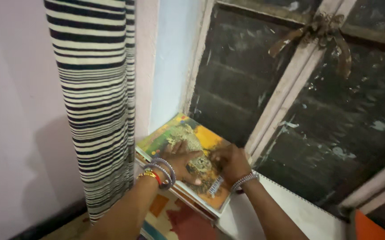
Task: The person organizes and stacks notebooks and sketchbooks on a ledge, flipping through pages and moving items to different stacks by hand.
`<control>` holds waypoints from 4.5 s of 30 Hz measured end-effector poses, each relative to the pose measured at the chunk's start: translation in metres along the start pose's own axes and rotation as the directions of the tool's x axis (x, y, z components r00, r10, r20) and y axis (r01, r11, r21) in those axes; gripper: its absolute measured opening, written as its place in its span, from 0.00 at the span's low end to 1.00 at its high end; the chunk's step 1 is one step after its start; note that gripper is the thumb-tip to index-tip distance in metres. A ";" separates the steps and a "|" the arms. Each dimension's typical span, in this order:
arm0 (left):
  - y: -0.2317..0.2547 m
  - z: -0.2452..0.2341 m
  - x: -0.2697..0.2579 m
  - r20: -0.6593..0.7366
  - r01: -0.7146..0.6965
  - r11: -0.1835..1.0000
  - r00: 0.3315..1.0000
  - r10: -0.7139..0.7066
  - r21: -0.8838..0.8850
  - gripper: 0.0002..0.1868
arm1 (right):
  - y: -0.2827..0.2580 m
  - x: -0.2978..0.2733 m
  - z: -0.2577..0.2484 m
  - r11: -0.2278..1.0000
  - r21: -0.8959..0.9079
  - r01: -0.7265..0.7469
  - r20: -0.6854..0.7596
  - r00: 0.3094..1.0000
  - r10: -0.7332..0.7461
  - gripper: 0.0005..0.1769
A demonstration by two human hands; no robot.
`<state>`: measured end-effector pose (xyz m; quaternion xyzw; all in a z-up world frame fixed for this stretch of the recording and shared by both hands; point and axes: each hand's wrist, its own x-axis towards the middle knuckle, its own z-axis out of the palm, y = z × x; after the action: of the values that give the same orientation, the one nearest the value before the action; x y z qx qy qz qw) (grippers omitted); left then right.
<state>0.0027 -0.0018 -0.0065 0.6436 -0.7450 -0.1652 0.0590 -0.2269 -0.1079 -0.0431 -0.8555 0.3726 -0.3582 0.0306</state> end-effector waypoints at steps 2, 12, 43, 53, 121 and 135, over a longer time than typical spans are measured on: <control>0.004 -0.004 -0.003 0.030 0.060 0.998 0.998 -0.060 -0.022 0.60 | 0.000 -0.002 0.003 0.986 0.124 0.110 0.140 0.982 -0.127 0.07; -0.013 0.018 0.018 -0.041 -0.025 0.997 0.999 0.022 -0.068 0.62 | -0.016 0.022 -0.004 0.994 -0.093 0.053 0.179 0.983 -0.036 0.10; 0.090 0.064 0.027 -0.158 -0.435 0.891 0.896 0.415 -0.128 0.35 | 0.061 -0.051 0.021 0.237 0.926 -0.294 0.142 0.852 0.504 0.32; 0.006 -0.004 0.117 -0.230 -0.169 0.977 0.953 0.196 0.130 0.34 | 0.052 -0.046 0.009 0.971 0.020 -0.238 -0.194 0.952 0.237 0.30; 0.036 0.026 -0.066 -0.867 -0.524 0.815 0.256 0.428 0.247 0.19 | 0.039 -0.060 -0.153 0.919 0.359 -0.161 -0.634 0.681 0.367 0.09; 0.030 0.155 -0.033 -0.853 -0.214 0.826 0.162 -0.497 -0.522 0.31 | -0.073 -0.111 -0.021 0.967 0.118 0.224 0.346 0.904 -0.252 0.34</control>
<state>-0.0671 0.0600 -0.1384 0.6202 -0.3812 0.0815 0.6807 -0.2471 0.0221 -0.0701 -0.9437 0.2398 -0.2110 0.0864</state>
